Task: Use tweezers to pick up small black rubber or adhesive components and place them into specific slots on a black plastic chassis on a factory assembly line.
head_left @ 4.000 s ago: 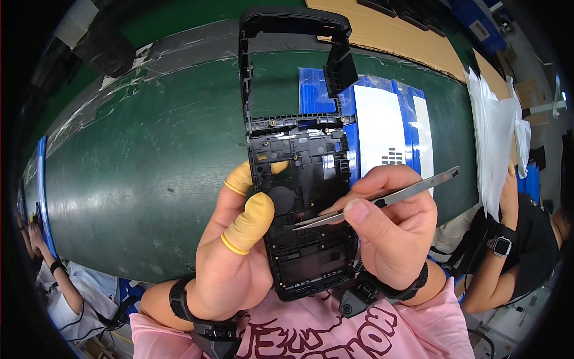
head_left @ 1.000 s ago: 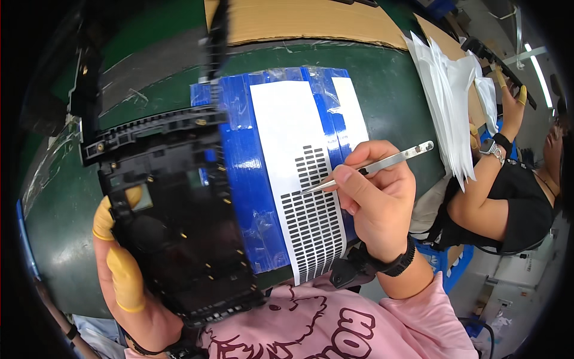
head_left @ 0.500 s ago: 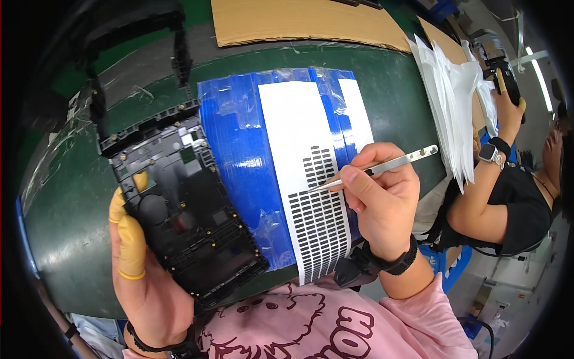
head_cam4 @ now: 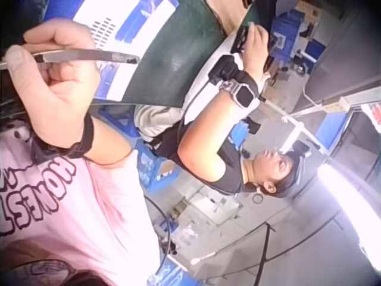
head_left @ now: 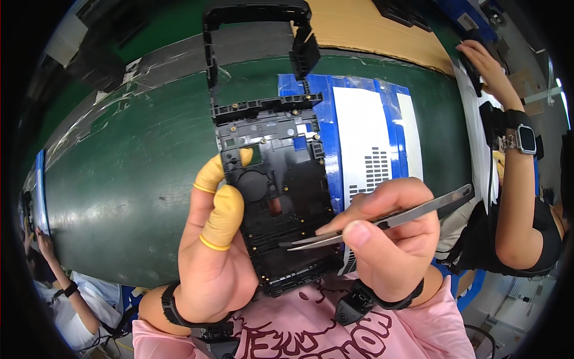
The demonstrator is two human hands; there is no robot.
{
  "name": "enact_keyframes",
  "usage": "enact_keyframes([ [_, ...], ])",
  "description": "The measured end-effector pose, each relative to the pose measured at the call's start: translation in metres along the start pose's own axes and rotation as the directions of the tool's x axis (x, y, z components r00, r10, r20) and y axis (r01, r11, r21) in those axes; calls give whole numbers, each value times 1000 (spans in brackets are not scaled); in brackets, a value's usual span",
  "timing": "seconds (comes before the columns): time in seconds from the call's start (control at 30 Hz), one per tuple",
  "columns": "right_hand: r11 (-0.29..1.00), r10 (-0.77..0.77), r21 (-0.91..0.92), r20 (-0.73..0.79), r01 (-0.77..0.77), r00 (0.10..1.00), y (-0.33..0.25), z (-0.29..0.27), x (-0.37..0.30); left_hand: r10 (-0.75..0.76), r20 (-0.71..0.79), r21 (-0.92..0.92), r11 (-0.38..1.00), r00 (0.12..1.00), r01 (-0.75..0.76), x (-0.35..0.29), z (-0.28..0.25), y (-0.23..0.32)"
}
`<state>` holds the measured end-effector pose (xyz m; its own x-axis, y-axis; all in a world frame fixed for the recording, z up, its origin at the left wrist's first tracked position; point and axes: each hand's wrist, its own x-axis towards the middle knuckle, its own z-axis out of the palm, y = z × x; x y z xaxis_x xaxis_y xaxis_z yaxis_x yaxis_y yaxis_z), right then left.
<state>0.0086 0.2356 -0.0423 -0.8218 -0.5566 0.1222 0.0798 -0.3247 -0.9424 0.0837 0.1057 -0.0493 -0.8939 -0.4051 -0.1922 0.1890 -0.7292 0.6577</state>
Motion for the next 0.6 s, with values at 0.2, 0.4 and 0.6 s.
enact_keyframes([
  [0.2,998,65,-18,13,-65,998,-3,11,0,9,-21,12,1000,1000,-9,-4,6,11],
  [0.4,996,77,-42,30,-75,997,-9,13,2,4,-50,7,1000,999,-3,-5,9,15],
  [0.6,996,90,-17,39,-89,995,-10,12,2,12,-18,-11,1000,1000,-12,-7,10,14],
])
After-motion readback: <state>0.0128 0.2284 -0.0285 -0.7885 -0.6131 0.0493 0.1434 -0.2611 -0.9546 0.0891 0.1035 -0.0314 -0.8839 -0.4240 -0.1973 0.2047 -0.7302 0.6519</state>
